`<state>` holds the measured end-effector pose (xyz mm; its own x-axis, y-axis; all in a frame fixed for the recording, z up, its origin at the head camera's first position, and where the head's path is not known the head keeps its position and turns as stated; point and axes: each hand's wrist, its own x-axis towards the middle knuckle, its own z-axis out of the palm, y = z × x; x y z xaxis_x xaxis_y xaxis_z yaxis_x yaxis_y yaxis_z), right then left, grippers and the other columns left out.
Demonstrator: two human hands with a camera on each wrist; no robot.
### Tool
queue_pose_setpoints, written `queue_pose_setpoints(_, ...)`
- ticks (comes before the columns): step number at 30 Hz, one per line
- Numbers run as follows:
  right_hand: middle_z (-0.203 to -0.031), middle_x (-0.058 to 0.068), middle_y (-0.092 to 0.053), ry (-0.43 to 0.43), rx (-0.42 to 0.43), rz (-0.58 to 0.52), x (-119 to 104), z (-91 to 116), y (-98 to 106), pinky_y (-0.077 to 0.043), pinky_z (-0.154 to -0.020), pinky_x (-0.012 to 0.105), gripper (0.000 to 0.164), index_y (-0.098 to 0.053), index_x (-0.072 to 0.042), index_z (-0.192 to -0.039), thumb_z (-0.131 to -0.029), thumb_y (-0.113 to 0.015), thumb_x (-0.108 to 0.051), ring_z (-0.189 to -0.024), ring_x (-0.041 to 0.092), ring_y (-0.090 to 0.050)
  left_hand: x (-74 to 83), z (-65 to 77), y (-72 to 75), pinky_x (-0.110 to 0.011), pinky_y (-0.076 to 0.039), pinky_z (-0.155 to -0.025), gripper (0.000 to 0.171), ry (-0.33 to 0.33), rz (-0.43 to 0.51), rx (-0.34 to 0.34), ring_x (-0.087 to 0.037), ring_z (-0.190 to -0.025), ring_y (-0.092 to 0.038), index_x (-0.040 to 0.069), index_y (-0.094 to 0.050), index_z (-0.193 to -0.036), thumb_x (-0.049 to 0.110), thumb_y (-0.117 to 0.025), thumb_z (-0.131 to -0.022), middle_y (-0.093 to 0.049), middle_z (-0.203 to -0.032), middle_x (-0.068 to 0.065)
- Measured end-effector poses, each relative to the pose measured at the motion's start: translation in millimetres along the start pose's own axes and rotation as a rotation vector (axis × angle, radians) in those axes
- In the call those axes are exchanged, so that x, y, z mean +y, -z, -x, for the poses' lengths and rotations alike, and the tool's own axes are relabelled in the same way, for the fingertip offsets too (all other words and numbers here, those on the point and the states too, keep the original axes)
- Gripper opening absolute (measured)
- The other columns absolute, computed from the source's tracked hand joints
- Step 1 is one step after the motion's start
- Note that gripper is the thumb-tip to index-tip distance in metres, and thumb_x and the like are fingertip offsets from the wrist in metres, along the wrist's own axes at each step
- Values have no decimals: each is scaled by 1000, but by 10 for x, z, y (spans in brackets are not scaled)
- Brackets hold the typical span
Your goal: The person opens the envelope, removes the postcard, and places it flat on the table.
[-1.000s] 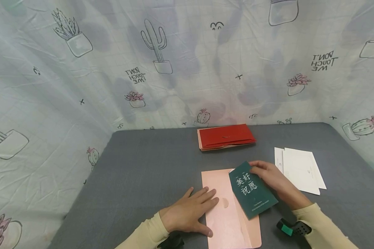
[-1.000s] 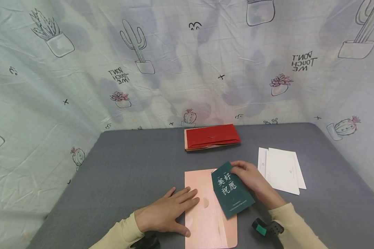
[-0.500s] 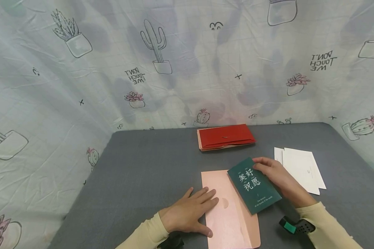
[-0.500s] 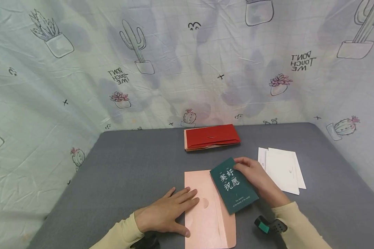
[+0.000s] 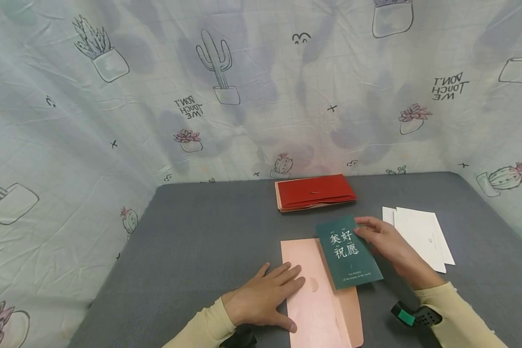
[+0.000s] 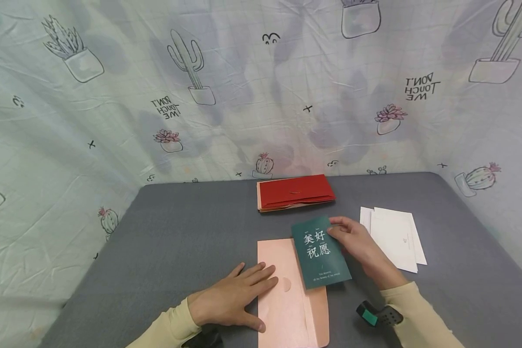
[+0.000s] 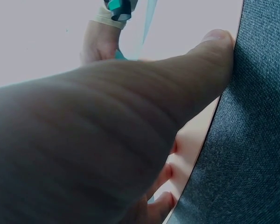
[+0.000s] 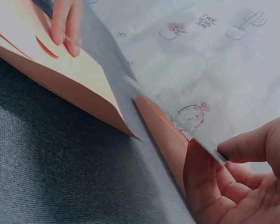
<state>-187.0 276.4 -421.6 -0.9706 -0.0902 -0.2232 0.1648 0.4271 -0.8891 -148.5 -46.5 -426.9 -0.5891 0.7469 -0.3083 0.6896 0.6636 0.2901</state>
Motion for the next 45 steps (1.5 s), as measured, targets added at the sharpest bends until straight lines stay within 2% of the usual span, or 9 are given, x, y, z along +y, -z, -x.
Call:
queue_pose_setpoints(7,-138,29,-56,11,19,36,11,-7,27,-53,-90,54,52,-37,2,-151,-108,-45,-27,-127,42,-54,3,-3,-1,-63,-26,-121,93,-3,-2,1,-19,-159,-20,28,-33,-159,61,-74,-83,-23,-170,6)
queue_pose_setpoints(17,-145,32,-49,1,41,22,-5,-1,101,-52,-88,45,56,-35,2,-151,-108,-45,-31,-130,43,-49,4,8,-2,-63,-27,-120,93,-10,-13,6,-20,-158,-21,28,-33,-159,62,-74,-83,-24,-169,5)
queue_pose_setpoints(23,-154,32,-38,-12,42,-11,12,-5,158,-44,-103,68,60,-30,2,-154,-109,-43,-35,-140,51,-38,1,4,-6,-64,-27,-120,93,-7,-9,0,-19,-158,-20,29,-33,-159,62,-73,-83,-23,-169,6)
queue_pose_setpoints(26,-154,31,-37,-12,58,-18,15,-4,182,-40,-106,69,62,-29,2,-155,-109,-42,-37,-138,51,-38,4,1,-6,-64,-27,-120,94,0,-11,-6,-19,-158,-20,29,-33,-159,63,-73,-82,-23,-170,6)
queue_pose_setpoints(29,-152,30,-39,-8,72,-24,27,-11,210,-44,-105,65,63,-29,3,-155,-109,-41,-38,-135,47,-42,6,1,-6,-64,-27,-120,94,2,-14,-6,-19,-158,-20,30,-33,-159,63,-73,-82,-23,-169,7)
queue_pose_setpoints(33,-143,27,-48,14,91,-27,54,-32,251,-56,-94,45,61,-31,5,-153,-109,-41,-37,-121,31,-57,5,3,-7,-64,-27,-120,93,-3,-18,0,-19,-158,-21,29,-33,-159,63,-73,-82,-23,-169,6)
queue_pose_setpoints(36,-128,16,-59,22,102,-42,71,-47,285,-58,-82,31,60,-32,6,-151,-109,-41,-36,-104,12,-63,2,3,-7,-64,-27,-120,93,-5,-17,1,-19,-158,-21,29,-33,-159,63,-73,-82,-23,-170,6)
queue_pose_setpoints(40,-118,5,-60,19,119,-62,94,-62,333,-58,-78,25,60,-32,6,-151,-109,-42,-36,-92,-1,-62,4,3,-8,-64,-27,-120,93,-3,-16,-2,-19,-158,-20,29,-32,-159,63,-73,-82,-23,-170,6)
queue_pose_setpoints(45,-136,20,-52,6,143,-47,121,-74,371,-56,-79,24,62,-31,6,-152,-109,-40,-37,-96,-1,-60,7,8,-6,-64,-27,-120,93,-5,-21,0,-19,-158,-21,29,-33,-159,63,-73,-83,-23,-170,6)
